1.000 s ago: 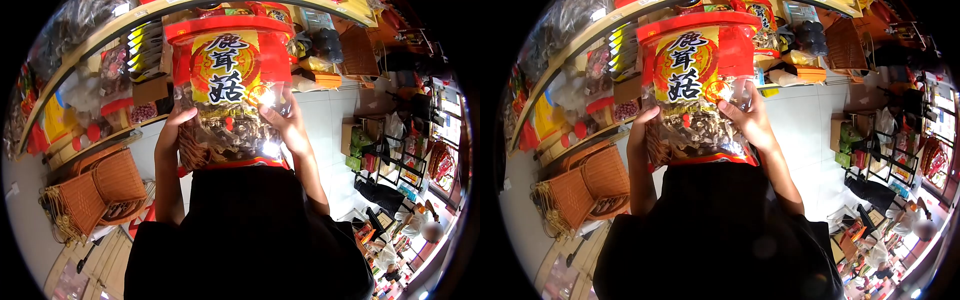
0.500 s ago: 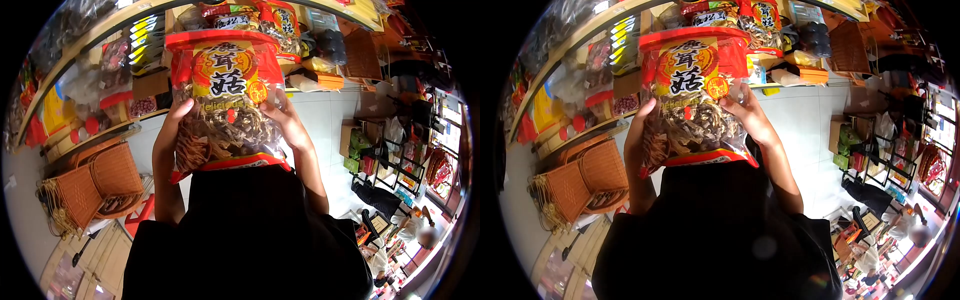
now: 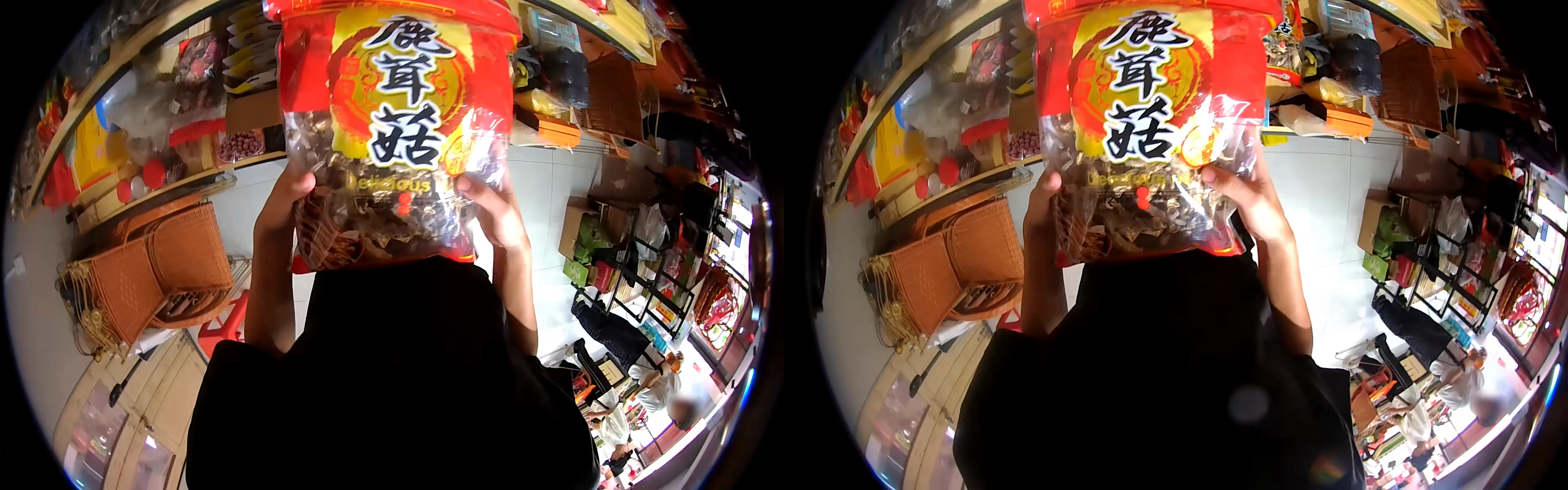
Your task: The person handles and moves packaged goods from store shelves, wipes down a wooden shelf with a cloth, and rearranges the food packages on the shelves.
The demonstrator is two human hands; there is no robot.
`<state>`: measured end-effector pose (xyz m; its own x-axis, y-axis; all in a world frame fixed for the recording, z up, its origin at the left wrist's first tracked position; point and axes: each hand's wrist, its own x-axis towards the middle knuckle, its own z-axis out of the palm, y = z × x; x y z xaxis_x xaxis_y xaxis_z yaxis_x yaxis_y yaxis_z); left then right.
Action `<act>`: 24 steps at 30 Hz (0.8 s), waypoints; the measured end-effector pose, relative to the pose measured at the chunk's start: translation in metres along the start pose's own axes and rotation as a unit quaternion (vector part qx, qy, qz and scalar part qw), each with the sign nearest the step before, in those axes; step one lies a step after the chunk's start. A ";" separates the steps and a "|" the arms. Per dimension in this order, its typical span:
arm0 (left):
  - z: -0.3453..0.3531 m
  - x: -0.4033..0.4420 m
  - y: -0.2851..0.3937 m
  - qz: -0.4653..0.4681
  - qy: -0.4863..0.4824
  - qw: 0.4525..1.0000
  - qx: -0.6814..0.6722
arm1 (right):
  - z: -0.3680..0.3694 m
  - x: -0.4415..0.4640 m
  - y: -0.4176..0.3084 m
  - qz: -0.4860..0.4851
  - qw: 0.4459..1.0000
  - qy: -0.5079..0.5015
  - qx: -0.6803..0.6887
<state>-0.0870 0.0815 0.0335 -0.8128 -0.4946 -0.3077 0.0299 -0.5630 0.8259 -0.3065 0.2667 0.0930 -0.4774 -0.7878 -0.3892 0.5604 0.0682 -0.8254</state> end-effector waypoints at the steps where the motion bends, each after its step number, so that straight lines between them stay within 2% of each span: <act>1: 0.016 -0.003 0.012 0.000 0.023 1.000 -0.008 | -0.002 0.002 -0.002 0.008 1.000 -0.009 0.014; 2: 0.024 -0.006 0.019 0.001 0.046 0.999 -0.016 | -0.005 0.003 -0.005 0.016 0.999 -0.018 0.028; 3: 0.015 -0.005 0.020 -0.056 0.045 0.997 -0.007 | -0.009 0.003 -0.006 0.025 0.999 -0.019 0.038; 7: 0.013 -0.004 0.013 0.006 -0.014 0.995 -0.097 | -0.014 0.000 -0.008 0.012 0.994 -0.051 0.096; 10: 0.020 -0.006 0.013 0.032 -0.011 0.992 -0.124 | -0.017 -0.001 -0.008 0.010 0.993 -0.060 0.104; 14: -0.008 -0.010 -0.010 0.000 -0.036 0.982 -0.188 | -0.018 0.000 -0.007 0.015 0.995 -0.054 0.083; 15: 0.014 -0.010 0.004 -0.015 0.014 0.983 -0.184 | -0.016 0.000 -0.008 0.008 0.997 -0.040 0.072; 18: -0.030 -0.002 -0.039 -0.058 0.075 0.983 -0.156 | -0.010 0.001 -0.011 -0.019 0.997 -0.032 0.063; 19: -0.037 0.000 -0.044 -0.065 0.003 0.972 -0.225 | -0.012 0.001 -0.009 -0.017 0.998 -0.028 0.058; 21: -0.041 -0.001 -0.053 -0.070 -0.067 0.951 -0.293 | -0.011 0.000 -0.009 -0.024 0.998 -0.034 0.051; 23: -0.017 -0.005 -0.046 -0.108 0.088 0.972 -0.188 | -0.006 -0.003 -0.011 -0.018 0.998 -0.025 0.060; 24: 0.001 -0.006 -0.030 -0.107 0.088 0.972 -0.190 | -0.004 -0.003 -0.012 -0.012 0.997 -0.015 0.070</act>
<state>-0.0840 0.1019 0.0112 -0.7135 -0.4256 -0.5566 0.1101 -0.8526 0.5108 -0.3145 0.2711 0.1022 -0.4725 -0.8067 -0.3548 0.6389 -0.0363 -0.7684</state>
